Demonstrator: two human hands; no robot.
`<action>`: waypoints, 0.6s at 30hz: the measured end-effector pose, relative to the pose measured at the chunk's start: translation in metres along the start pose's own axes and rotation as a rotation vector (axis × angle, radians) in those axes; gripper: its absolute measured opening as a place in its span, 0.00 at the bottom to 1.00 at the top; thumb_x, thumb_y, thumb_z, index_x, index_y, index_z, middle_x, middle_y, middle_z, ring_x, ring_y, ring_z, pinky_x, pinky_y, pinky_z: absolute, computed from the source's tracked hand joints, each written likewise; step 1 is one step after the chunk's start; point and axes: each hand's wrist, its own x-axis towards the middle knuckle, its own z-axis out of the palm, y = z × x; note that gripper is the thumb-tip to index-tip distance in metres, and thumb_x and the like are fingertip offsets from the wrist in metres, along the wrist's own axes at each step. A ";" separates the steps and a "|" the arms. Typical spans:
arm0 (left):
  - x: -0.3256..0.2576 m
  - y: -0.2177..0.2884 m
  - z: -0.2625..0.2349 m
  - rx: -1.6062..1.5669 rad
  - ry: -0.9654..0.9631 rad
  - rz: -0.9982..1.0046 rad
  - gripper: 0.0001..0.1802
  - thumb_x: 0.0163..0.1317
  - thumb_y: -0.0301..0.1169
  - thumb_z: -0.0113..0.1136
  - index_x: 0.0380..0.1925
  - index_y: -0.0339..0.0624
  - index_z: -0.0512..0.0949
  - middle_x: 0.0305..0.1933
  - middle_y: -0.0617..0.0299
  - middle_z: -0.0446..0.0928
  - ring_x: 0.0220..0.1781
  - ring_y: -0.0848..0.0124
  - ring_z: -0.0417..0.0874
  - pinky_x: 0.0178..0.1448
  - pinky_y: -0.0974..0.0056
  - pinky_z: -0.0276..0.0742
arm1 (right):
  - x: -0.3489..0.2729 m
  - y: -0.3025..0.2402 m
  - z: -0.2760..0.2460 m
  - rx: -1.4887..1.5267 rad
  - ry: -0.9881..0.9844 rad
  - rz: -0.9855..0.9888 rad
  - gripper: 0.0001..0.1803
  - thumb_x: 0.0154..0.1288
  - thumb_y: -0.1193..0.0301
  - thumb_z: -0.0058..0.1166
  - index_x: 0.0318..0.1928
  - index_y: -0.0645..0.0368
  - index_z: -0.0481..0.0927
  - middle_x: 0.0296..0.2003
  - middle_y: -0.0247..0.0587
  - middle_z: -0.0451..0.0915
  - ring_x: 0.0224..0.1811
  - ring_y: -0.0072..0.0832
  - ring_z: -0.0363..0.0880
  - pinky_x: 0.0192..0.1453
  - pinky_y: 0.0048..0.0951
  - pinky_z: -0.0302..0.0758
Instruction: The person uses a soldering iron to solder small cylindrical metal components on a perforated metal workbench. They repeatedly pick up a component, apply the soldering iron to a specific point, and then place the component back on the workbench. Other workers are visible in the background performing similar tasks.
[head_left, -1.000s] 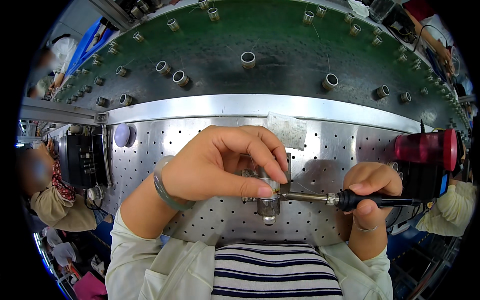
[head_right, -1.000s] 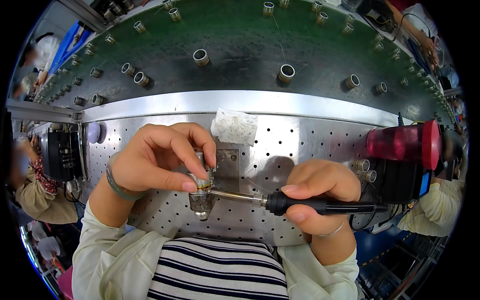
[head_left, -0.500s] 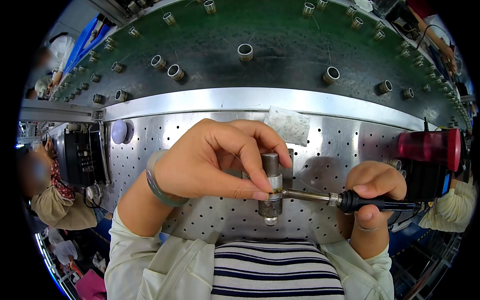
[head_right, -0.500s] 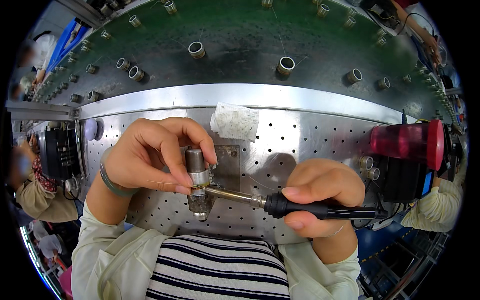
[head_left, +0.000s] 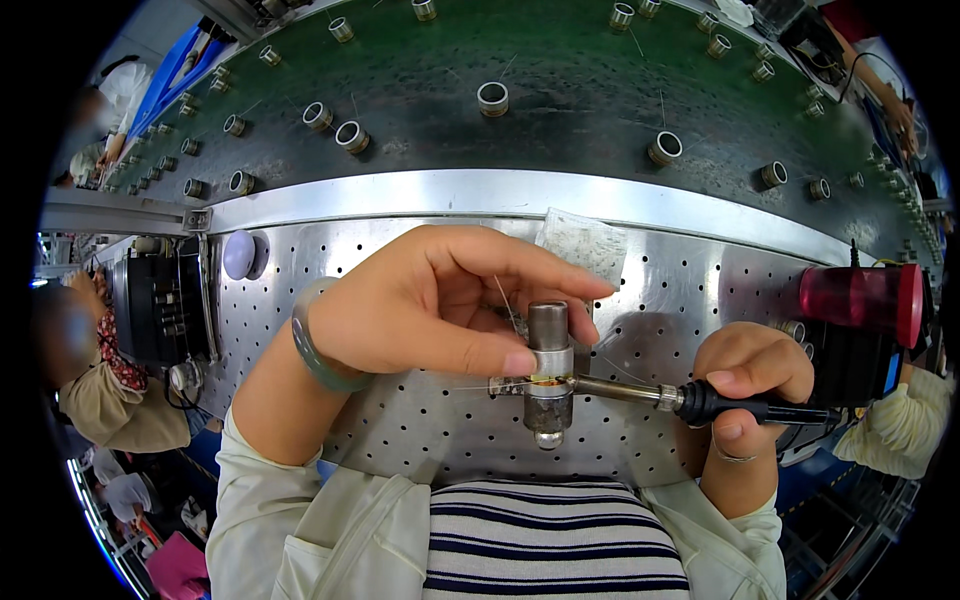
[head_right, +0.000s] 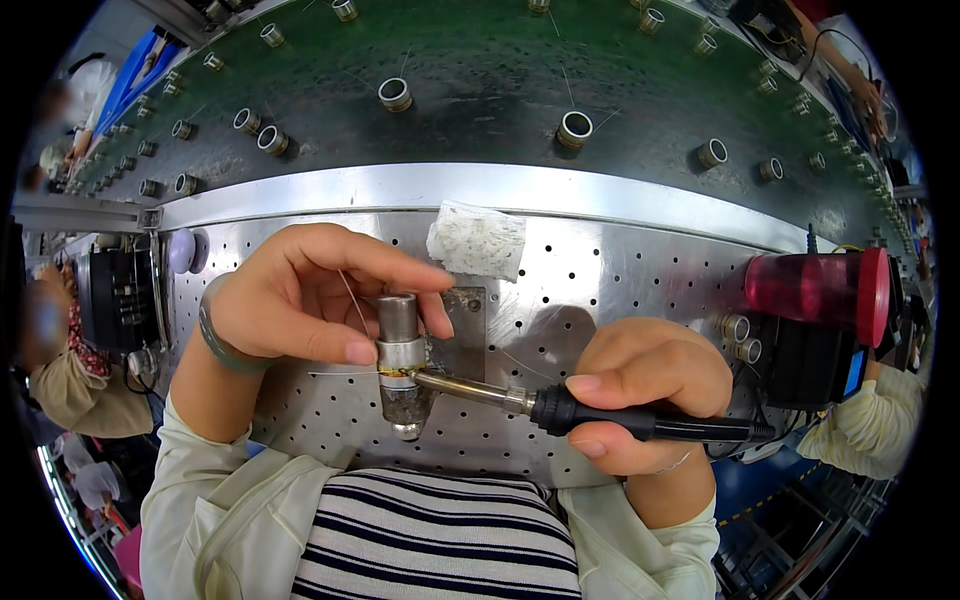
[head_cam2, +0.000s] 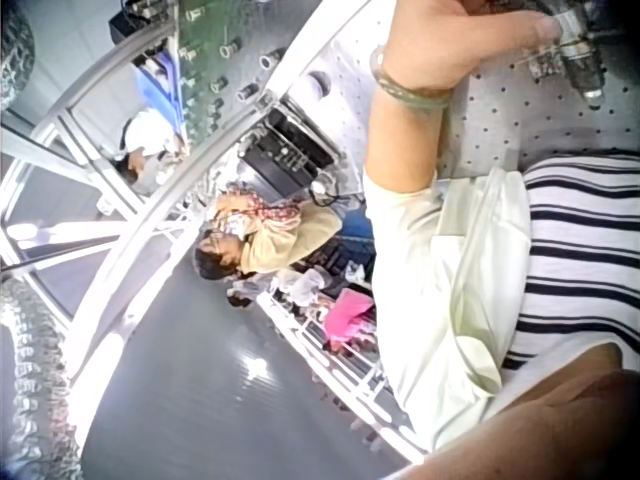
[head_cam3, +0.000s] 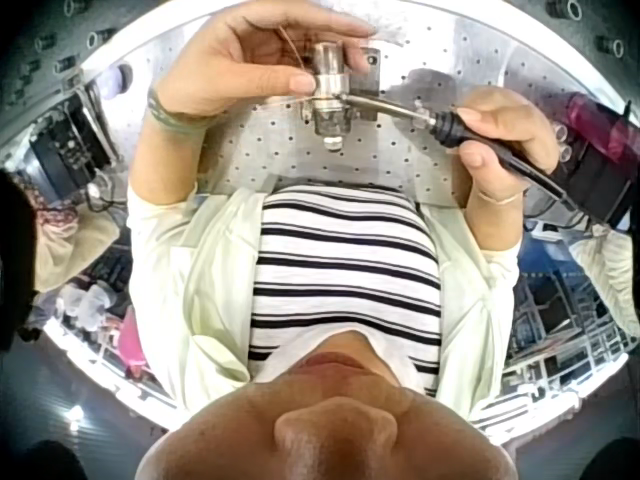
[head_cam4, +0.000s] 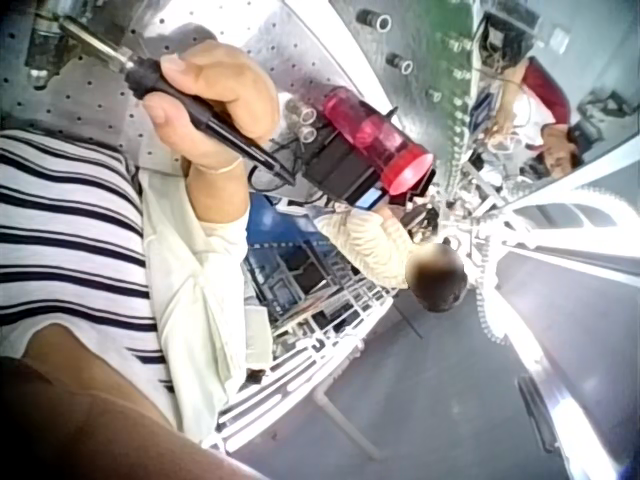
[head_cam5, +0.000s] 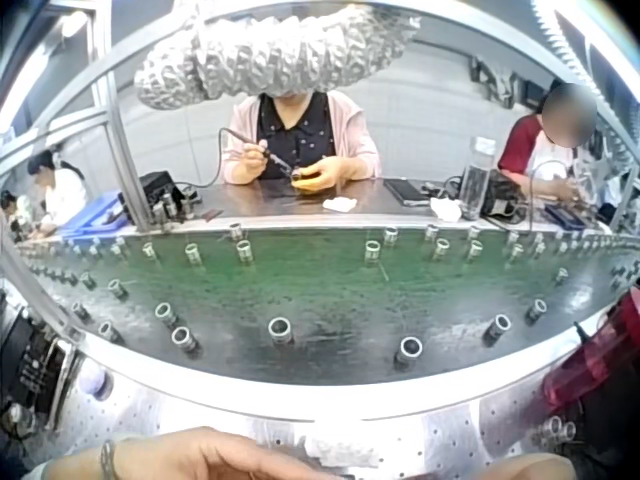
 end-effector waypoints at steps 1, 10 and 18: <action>0.002 -0.005 0.000 0.002 -0.019 0.037 0.30 0.50 0.18 0.62 0.56 0.26 0.69 0.42 0.43 0.78 0.42 0.73 0.80 0.33 0.80 0.73 | 0.001 -0.001 0.000 -0.004 -0.006 0.001 0.15 0.46 0.81 0.65 0.36 0.72 0.76 0.21 0.46 0.77 0.15 0.28 0.73 0.19 0.24 0.67; 0.002 0.000 0.003 -0.057 0.005 -0.071 0.34 0.48 0.15 0.63 0.59 0.25 0.65 0.42 0.44 0.78 0.44 0.72 0.80 0.36 0.79 0.74 | 0.000 -0.003 0.001 -0.051 0.013 -0.012 0.14 0.46 0.80 0.66 0.33 0.70 0.77 0.21 0.45 0.77 0.15 0.29 0.73 0.18 0.24 0.67; 0.001 -0.004 0.004 -0.098 -0.003 -0.069 0.42 0.43 0.16 0.68 0.61 0.26 0.61 0.43 0.45 0.77 0.45 0.69 0.80 0.45 0.74 0.77 | -0.001 -0.001 -0.002 -0.038 0.023 -0.032 0.13 0.50 0.78 0.64 0.35 0.69 0.75 0.21 0.43 0.76 0.15 0.27 0.71 0.18 0.24 0.66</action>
